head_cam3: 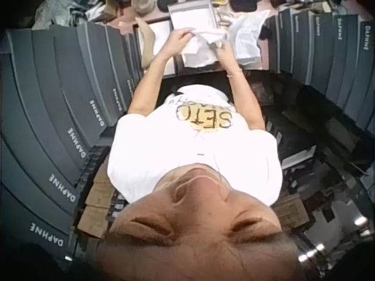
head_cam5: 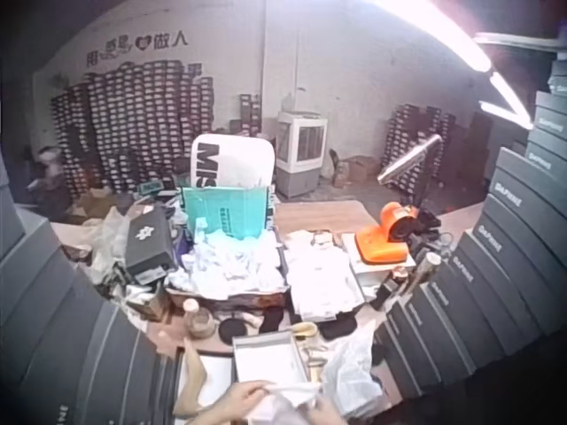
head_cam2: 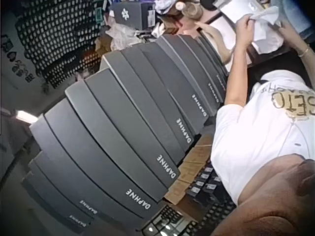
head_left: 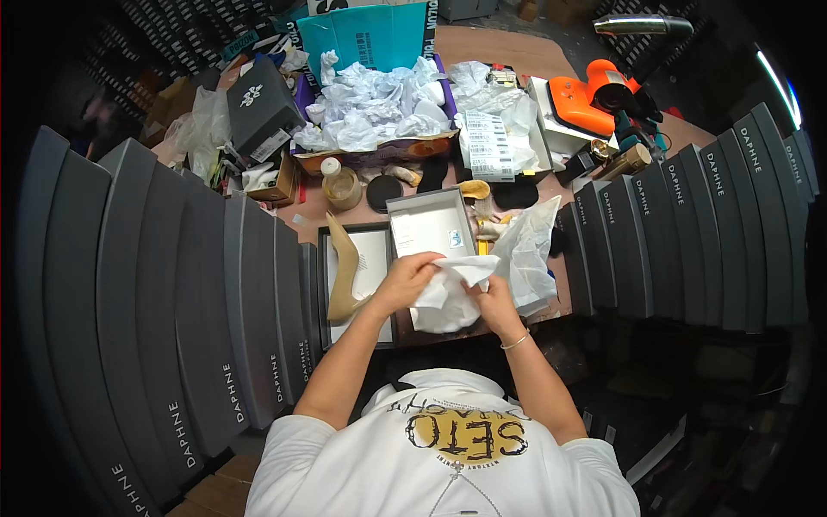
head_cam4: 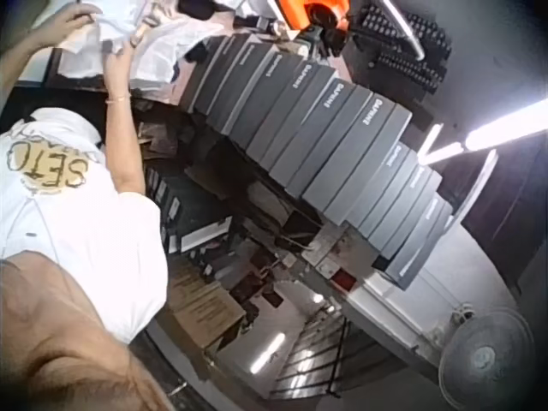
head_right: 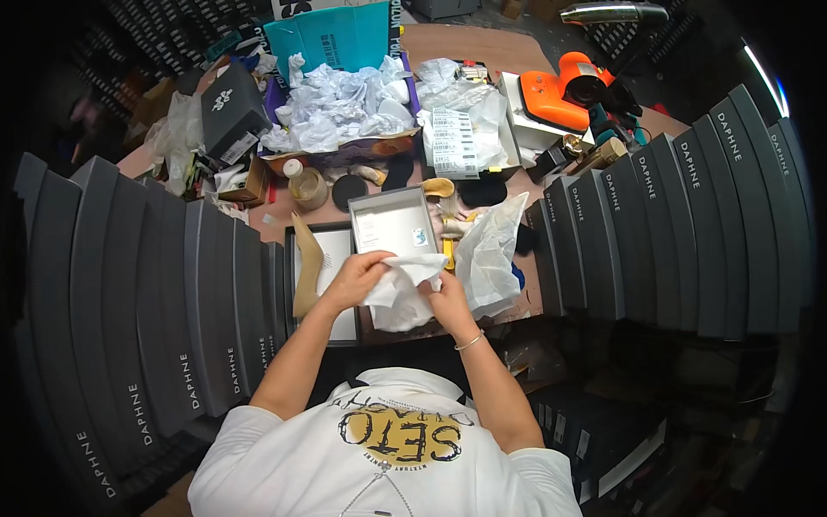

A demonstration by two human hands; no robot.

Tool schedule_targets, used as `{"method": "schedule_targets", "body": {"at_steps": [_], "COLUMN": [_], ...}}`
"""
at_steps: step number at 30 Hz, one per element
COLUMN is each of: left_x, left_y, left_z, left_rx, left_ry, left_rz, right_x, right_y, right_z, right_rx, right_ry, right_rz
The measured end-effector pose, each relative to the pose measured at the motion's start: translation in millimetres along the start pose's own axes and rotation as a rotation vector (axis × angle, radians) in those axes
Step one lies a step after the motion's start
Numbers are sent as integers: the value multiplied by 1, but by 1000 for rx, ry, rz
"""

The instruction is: Packing a pair of high-heeled shoes into a box with tissue paper.

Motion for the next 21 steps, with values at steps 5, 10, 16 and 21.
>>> {"method": "schedule_targets", "body": {"at_steps": [5,10,16,21], "left_x": [-34,-92,-122,-125], "left_y": [78,60,-49,25], "left_z": [76,71,-9,-18], "left_rx": [-776,-991,336,-690], "left_ry": [-484,-712,-509,-741], "left_rz": [663,383,-57,323], "right_x": [7,19,24,46], "right_y": [12,36,43,42], "right_z": [-16,-38,-61,-61], "right_rx": [238,616,699,548], "right_ry": [206,253,410,404], "right_rz": [-328,-558,-598,-593]}}
Point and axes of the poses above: each hand's wrist, its own x-axis towards the middle knuckle, its own z-axis out of the back of the hand, y = z × x, the point moved 7 cm from there along x, towards the middle knuckle, and after that the axes turned 10 degrees about -y, right-handed, at the moved point
